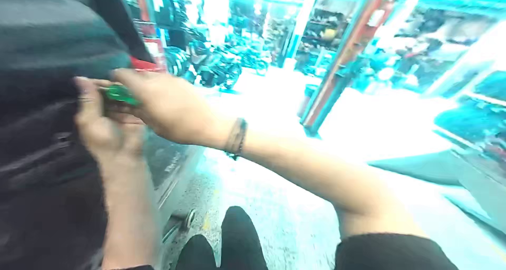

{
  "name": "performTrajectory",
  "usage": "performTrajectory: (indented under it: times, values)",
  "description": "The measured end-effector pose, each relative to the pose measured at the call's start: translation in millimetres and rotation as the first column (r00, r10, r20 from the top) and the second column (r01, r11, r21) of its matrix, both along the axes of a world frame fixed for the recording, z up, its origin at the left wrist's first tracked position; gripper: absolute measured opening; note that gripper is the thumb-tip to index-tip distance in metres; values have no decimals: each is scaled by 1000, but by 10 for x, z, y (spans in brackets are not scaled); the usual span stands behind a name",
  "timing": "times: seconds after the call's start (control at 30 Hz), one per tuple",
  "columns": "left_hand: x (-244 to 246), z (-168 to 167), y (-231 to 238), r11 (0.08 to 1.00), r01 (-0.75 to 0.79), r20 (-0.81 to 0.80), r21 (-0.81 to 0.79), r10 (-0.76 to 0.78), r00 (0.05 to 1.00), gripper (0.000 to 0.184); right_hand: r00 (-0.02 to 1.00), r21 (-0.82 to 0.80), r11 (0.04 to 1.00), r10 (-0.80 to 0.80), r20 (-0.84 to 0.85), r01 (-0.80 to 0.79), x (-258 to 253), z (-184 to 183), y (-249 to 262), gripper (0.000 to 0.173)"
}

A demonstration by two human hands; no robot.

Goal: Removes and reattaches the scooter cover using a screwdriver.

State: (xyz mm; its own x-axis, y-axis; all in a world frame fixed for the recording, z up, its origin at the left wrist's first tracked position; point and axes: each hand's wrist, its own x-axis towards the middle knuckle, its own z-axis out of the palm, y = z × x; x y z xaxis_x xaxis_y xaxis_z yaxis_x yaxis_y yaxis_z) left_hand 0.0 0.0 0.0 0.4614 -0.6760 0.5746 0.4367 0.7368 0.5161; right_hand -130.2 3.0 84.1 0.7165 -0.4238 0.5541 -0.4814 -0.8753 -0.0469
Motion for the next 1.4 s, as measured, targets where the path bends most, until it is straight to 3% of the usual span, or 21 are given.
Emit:
performTrajectory:
  times: [0.07,0.13,0.2,0.3,0.37,0.43,0.47,0.57,0.63,0.73,0.8,0.83,0.9,0.97,1.07,1.13,1.2,1.27,1.3,1.37,1.4]
  values:
    - [105,39,-152,995,97,-116,-30,-100,988,37,966,567,803,39,257,-183,-10,26,-18,20]
    - [161,20,-285,977,177,-163,-115,-195,967,38,967,645,732,73,244,-218,-41,48,-117,23]
    - [170,-37,-352,963,212,-133,-165,-235,963,38,998,34,999,27,-51,-26,-75,55,-200,21]
    - [190,-82,-323,975,149,-112,-165,-168,979,39,979,-450,893,-77,-188,-16,-44,-10,-224,37]
    - [179,-39,-330,976,159,-181,-149,-185,966,36,1000,-4,1000,27,-15,-27,-92,1,-166,35]
    - [144,-9,-399,966,187,-274,-178,-232,933,32,977,548,822,42,208,-152,-163,8,-128,21]
    - [138,-12,-409,966,186,-280,-181,-232,932,32,980,527,838,46,194,-144,-177,1,-122,22]
    - [138,-4,-376,971,182,-269,-154,-218,938,31,987,-342,938,-4,-160,-52,-154,-10,-161,35]
    - [132,46,-345,979,173,-303,-109,-198,932,24,979,-479,875,-29,-200,-72,-173,-38,-184,41]
    - [139,111,-306,980,183,-352,-78,-199,915,21,998,132,991,31,53,-37,-221,-25,-100,35]
    - [152,106,-305,972,212,-370,-105,-236,899,21,963,635,746,33,268,-203,-215,0,-103,16]
    - [152,96,-310,967,227,-376,-116,-254,891,22,967,592,780,65,245,-203,-224,0,-129,19]
    - [157,105,-326,956,250,-367,-151,-289,884,24,998,-17,999,48,-49,-49,-244,15,-180,32]
    - [135,107,-313,949,262,-384,-175,-310,870,25,983,-327,944,-19,-183,-43,-251,-9,-184,44]
    - [136,110,-291,958,237,-370,-162,-282,885,27,997,243,967,59,56,-71,-308,-1,-99,29]
    - [121,100,-251,965,222,-363,-140,-258,895,28,971,609,769,69,228,-197,-281,14,-41,22]
    - [132,107,-246,961,233,-372,-150,-274,887,28,998,118,992,55,-40,-50,-278,38,-92,26]
    - [141,98,-280,954,241,-394,-176,-293,871,29,968,-395,919,-93,-232,-6,-293,24,-134,39]
    - [139,99,-291,955,241,-396,-174,-293,871,29,970,-388,922,-97,-223,3,-312,10,-149,40]
    - [145,98,-299,957,234,-395,-174,-285,873,28,998,124,992,43,-45,-38,-330,1,-154,29]
    - [147,85,-295,958,226,-398,-176,-279,874,27,989,446,885,89,117,-132,-299,-13,-131,17]
